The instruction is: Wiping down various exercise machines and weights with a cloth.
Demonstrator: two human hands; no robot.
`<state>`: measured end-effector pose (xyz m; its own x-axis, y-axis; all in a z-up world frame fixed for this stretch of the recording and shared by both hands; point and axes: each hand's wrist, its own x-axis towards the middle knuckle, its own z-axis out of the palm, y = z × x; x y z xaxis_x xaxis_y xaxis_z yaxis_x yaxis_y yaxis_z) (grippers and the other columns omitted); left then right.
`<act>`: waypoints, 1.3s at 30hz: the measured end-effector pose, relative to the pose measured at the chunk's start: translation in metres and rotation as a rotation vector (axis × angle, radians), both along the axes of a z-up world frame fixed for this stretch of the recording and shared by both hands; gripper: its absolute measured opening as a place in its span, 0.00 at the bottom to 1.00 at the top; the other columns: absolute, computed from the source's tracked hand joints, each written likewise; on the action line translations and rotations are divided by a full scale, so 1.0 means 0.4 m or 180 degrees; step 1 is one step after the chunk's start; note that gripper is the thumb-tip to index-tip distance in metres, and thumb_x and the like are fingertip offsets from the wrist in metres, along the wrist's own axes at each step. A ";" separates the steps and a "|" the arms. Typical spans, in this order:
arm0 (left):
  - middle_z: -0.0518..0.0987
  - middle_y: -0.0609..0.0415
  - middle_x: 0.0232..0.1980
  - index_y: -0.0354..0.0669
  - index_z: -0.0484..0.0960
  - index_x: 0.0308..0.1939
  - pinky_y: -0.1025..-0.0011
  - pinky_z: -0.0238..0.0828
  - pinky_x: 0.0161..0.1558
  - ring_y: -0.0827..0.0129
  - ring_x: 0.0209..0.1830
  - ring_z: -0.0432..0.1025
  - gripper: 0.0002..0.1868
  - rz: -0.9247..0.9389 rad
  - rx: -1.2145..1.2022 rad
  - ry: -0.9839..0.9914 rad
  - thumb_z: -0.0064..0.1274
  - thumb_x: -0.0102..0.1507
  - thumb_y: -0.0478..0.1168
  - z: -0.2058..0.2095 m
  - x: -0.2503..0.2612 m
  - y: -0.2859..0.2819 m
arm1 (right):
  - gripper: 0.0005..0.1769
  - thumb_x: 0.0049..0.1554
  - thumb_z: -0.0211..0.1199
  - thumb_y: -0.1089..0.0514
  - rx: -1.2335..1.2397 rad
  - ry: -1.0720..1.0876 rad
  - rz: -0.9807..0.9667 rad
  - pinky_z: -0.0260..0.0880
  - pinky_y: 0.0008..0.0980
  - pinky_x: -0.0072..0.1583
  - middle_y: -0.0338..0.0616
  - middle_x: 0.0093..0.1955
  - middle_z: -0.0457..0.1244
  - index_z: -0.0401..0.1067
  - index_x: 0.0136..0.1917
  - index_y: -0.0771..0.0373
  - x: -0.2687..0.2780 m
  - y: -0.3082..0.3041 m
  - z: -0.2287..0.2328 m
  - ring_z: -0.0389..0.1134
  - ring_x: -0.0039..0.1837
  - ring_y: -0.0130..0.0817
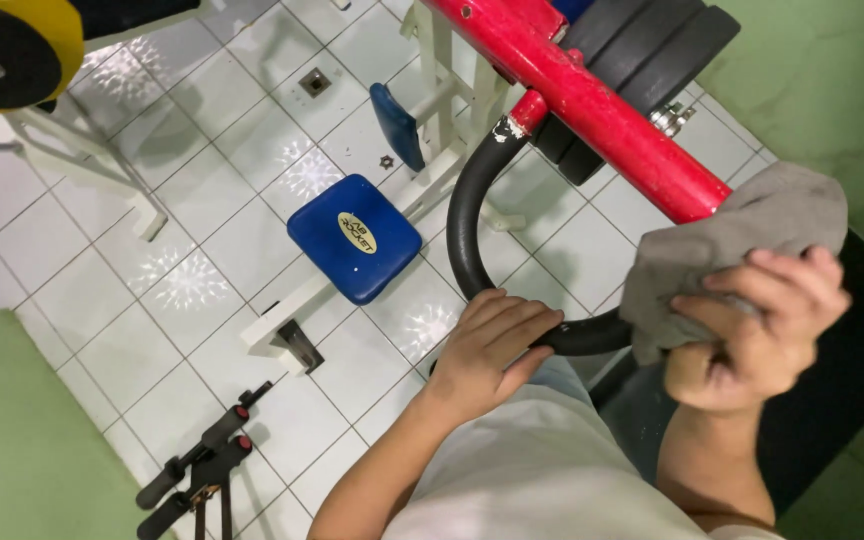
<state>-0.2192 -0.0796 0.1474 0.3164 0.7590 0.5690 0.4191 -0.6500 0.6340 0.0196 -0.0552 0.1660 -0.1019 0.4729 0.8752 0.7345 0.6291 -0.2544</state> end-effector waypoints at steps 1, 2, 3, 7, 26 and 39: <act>0.81 0.50 0.54 0.36 0.81 0.55 0.61 0.63 0.67 0.62 0.56 0.74 0.17 -0.0036 0.0011 -0.0015 0.58 0.62 0.38 0.003 -0.004 0.003 | 0.08 0.39 0.52 0.70 0.0011 -0.0015 -0.0036 0.47 0.56 0.78 0.50 0.44 0.65 0.71 0.31 0.64 -0.017 -0.008 -0.014 0.59 0.62 0.55; 0.81 0.50 0.53 0.35 0.81 0.54 0.61 0.63 0.66 0.62 0.55 0.73 0.17 -0.0079 0.0030 0.0000 0.57 0.63 0.38 0.006 -0.005 0.009 | 0.10 0.38 0.53 0.65 0.0021 -0.0093 -0.0022 0.48 0.54 0.76 0.48 0.42 0.66 0.75 0.32 0.62 -0.031 -0.013 -0.029 0.60 0.60 0.52; 0.81 0.50 0.52 0.34 0.82 0.53 0.61 0.63 0.65 0.62 0.54 0.73 0.16 -0.0118 0.0034 0.0026 0.56 0.63 0.38 0.006 -0.008 0.012 | 0.13 0.37 0.54 0.60 0.0014 -0.0160 -0.0003 0.49 0.51 0.73 0.46 0.41 0.66 0.79 0.33 0.60 -0.046 -0.020 -0.048 0.61 0.59 0.48; 0.83 0.48 0.47 0.39 0.85 0.48 0.54 0.70 0.59 0.53 0.47 0.79 0.13 -0.0022 0.0766 -0.0455 0.55 0.67 0.44 -0.074 0.000 0.040 | 0.15 0.53 0.52 0.48 0.0454 -0.0347 0.0429 0.55 0.57 0.68 0.42 0.45 0.70 0.79 0.35 0.45 -0.086 -0.009 -0.158 0.66 0.55 0.51; 0.86 0.58 0.43 0.48 0.88 0.40 0.58 0.65 0.66 0.58 0.53 0.80 0.07 -0.0331 0.0720 -0.0443 0.63 0.63 0.45 -0.106 -0.148 0.209 | 0.17 0.57 0.51 0.47 0.0472 -0.0378 -0.0418 0.54 0.51 0.71 0.41 0.44 0.70 0.80 0.37 0.46 -0.193 -0.034 -0.164 0.70 0.53 0.47; 0.80 0.46 0.60 0.42 0.86 0.51 0.51 0.65 0.68 0.44 0.65 0.72 0.12 -0.1515 0.0043 -0.0412 0.60 0.63 0.34 -0.085 -0.363 0.257 | 0.24 0.55 0.63 0.39 -0.0802 -0.0426 -0.1832 0.41 0.54 0.78 0.48 0.64 0.67 0.79 0.61 0.50 -0.479 -0.082 -0.174 0.64 0.68 0.51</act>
<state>-0.3643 0.0233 0.1135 0.5523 0.5397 0.6353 -0.0081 -0.7586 0.6515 -0.1720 -0.0879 0.0962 0.1290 0.6740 0.7274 0.9725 0.0575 -0.2258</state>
